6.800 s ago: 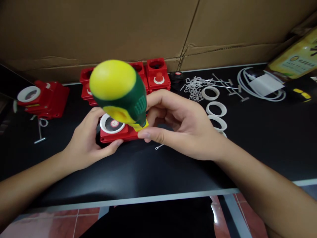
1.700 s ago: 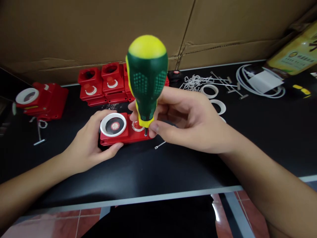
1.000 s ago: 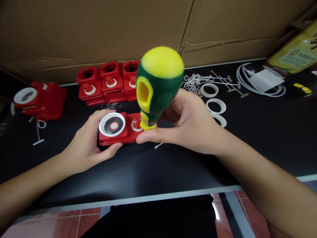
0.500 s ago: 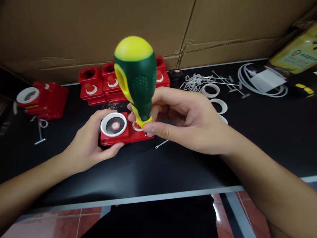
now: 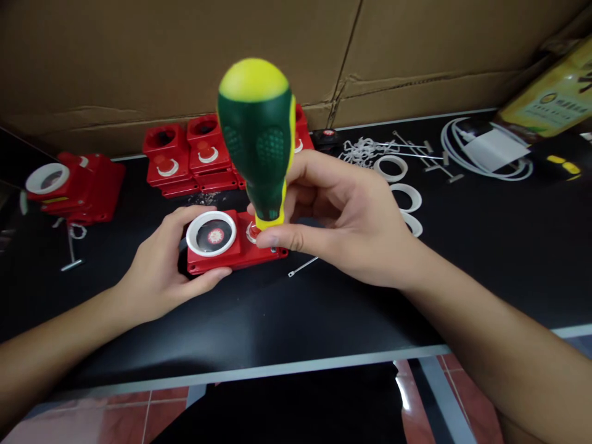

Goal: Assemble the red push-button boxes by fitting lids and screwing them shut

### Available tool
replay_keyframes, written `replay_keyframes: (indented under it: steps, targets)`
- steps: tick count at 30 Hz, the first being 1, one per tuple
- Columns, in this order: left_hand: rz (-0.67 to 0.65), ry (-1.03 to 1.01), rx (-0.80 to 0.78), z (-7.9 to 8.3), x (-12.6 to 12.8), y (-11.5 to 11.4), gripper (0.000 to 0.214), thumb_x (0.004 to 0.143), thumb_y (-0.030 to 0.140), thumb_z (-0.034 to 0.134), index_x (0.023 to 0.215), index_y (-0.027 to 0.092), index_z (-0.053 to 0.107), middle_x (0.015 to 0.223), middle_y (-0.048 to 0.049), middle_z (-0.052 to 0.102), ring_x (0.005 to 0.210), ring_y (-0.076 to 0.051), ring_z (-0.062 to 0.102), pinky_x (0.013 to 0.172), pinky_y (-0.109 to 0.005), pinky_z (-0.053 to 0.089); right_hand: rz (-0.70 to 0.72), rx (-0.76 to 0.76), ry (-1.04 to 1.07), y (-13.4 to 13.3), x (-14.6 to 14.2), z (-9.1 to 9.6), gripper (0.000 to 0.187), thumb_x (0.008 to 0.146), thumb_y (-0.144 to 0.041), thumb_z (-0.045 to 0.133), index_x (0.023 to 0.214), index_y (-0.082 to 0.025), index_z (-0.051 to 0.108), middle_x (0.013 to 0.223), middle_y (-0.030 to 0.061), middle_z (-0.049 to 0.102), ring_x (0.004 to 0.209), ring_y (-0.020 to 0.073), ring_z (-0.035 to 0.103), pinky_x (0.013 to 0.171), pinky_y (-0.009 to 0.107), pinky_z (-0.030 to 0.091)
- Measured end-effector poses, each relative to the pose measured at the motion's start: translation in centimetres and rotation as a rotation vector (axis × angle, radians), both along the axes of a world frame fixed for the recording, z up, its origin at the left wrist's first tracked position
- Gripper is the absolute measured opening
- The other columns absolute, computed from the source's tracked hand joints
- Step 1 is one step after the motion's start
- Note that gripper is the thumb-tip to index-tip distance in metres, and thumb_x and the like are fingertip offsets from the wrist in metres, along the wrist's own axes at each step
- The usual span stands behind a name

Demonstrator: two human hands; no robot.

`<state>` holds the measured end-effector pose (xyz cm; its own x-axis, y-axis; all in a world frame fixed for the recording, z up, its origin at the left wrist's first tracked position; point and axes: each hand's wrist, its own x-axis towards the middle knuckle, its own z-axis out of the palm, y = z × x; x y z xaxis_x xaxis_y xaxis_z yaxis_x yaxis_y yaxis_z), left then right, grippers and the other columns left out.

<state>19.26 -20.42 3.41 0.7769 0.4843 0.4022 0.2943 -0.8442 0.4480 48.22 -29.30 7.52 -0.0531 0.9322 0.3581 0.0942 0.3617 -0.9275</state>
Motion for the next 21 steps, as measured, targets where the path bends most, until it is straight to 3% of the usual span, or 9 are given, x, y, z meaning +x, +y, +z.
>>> replay_keyframes:
  steps: [9, 14, 21]
  targets:
    - [0.026, -0.020, 0.008, -0.43, -0.18, -0.09, 0.069, 0.107, 0.054, 0.084, 0.159, 0.022, 0.052, 0.152, -0.0139, 0.075, 0.135, -0.033, 0.079, 0.115, -0.043, 0.068, -0.044, 0.002, -0.003, -0.63, -0.08, 0.42, 0.026, 0.094, -0.020, 0.097, 0.116, -0.033, 0.092, 0.112, -0.0023, 0.091, 0.090, 0.0203, 0.085, 0.076, 0.032, 0.075]
    - [0.037, -0.003, 0.012, -0.43, -0.33, -0.11, 0.070, 0.107, 0.055, 0.084, 0.160, 0.022, 0.052, 0.154, -0.0142, 0.075, 0.137, -0.033, 0.079, 0.117, -0.043, 0.067, -0.031, -0.018, 0.001, -0.68, -0.12, 0.54, 0.029, 0.093, -0.013, 0.095, 0.115, -0.032, 0.092, 0.109, -0.0043, 0.091, 0.093, 0.0190, 0.086, 0.081, 0.029, 0.076]
    - [0.014, -0.001, -0.018, -0.55, -0.27, -0.10, 0.071, 0.108, 0.053, 0.084, 0.162, 0.023, 0.049, 0.155, -0.0145, 0.073, 0.141, -0.034, 0.078, 0.120, -0.044, 0.066, -0.054, 0.007, -0.061, -0.65, -0.08, 0.35, 0.028, 0.097, -0.015, 0.092, 0.115, -0.035, 0.094, 0.113, -0.0033, 0.091, 0.097, 0.0221, 0.087, 0.084, 0.035, 0.076]
